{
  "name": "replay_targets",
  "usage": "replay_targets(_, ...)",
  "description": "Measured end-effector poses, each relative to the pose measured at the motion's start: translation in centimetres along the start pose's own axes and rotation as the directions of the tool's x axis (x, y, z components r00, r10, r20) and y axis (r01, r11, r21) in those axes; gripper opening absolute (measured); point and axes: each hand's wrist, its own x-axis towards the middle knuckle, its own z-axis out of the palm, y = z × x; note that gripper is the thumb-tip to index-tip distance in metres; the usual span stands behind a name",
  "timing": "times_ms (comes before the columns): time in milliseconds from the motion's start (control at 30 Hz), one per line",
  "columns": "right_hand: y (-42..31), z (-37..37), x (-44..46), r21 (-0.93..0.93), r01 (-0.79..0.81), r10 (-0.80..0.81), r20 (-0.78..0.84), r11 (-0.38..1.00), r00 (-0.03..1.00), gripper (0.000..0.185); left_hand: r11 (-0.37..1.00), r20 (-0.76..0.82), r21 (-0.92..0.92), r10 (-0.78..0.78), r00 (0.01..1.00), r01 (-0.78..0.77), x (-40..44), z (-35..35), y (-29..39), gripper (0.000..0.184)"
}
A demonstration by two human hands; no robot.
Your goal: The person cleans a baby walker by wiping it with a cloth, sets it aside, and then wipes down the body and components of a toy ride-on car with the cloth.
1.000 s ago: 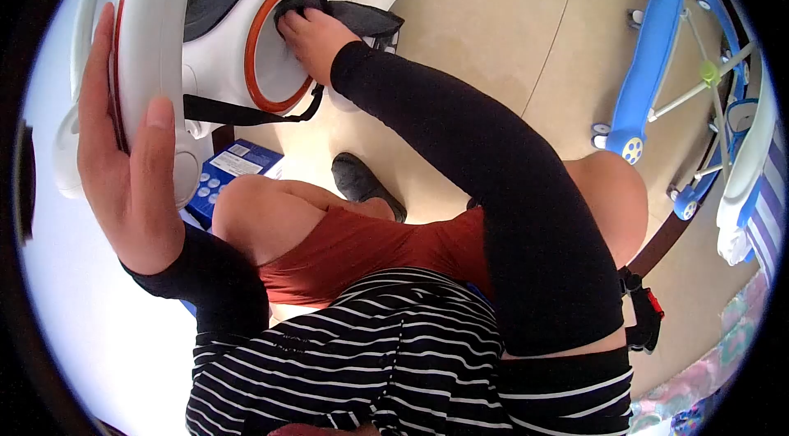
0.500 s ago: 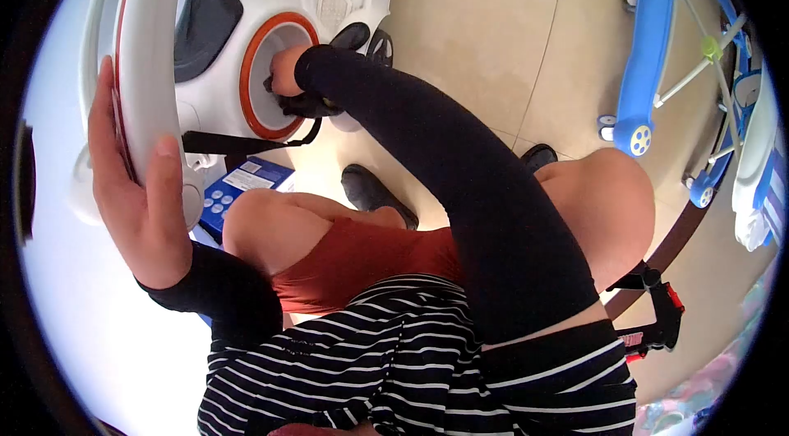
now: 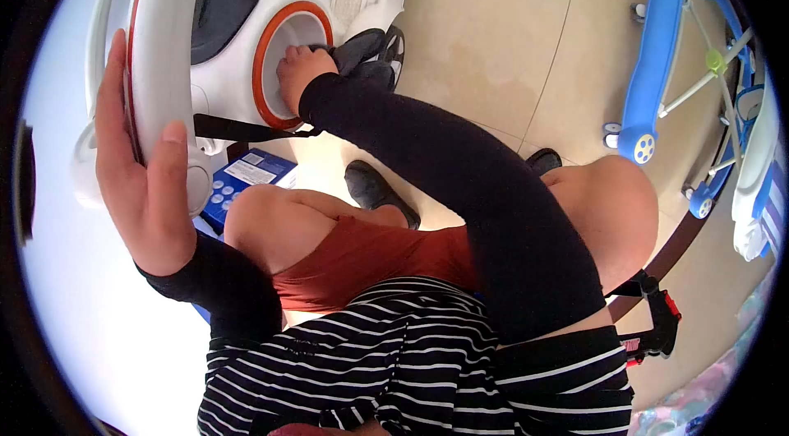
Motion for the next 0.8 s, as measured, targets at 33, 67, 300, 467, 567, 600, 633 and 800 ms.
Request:
replay_targets(33,-0.4,0.1,0.2,-0.056,-0.029,0.026,-0.061,0.998,0.998,0.039,1.000,0.001,0.004,0.000,1.000,0.000,-0.1,0.0,-0.2,0.081)
replay_targets(67,-0.5,0.2,0.3,-0.061,-0.045,0.041,-0.057,0.997,0.998,0.035,1.000,0.003,0.007,0.000,1.000,0.000,-0.2,0.0,-0.3,0.081)
replay_targets(300,1.6,-2.9,3.9,0.353,0.043,-0.194,0.404,0.935,0.894,0.036,0.999,-0.006,-0.040,-0.023,1.000,0.023,0.2,0.1,0.6,0.080)
replay_targets(467,6.7,5.9,3.5,0.948,-0.038,-0.142,0.087,0.316,0.986,0.035,0.997,-0.008,-0.052,-0.055,0.998,0.054,0.6,0.0,1.1,0.082)
replay_targets(567,8.7,5.1,0.9,0.983,-0.060,0.062,0.071,-0.175,0.996,0.033,0.994,0.013,-0.041,-0.100,0.995,0.100,0.5,-0.2,1.4,0.081)
replay_targets(600,9.5,3.5,-0.4,0.961,-0.041,0.113,0.074,-0.275,0.991,0.032,0.994,0.015,-0.057,-0.088,0.996,0.089,0.4,-0.2,1.0,0.081)
replay_targets(633,10.8,1.8,-1.8,0.934,-0.021,0.159,0.083,-0.357,0.984,0.032,0.994,0.014,-0.070,-0.081,0.997,0.082,0.2,-0.2,0.7,0.081)
replay_targets(800,18.8,-7.5,-6.5,0.908,0.144,0.376,0.016,-0.394,0.927,0.032,0.995,-0.010,-0.048,-0.084,0.996,0.083,0.4,0.0,1.2,0.080)
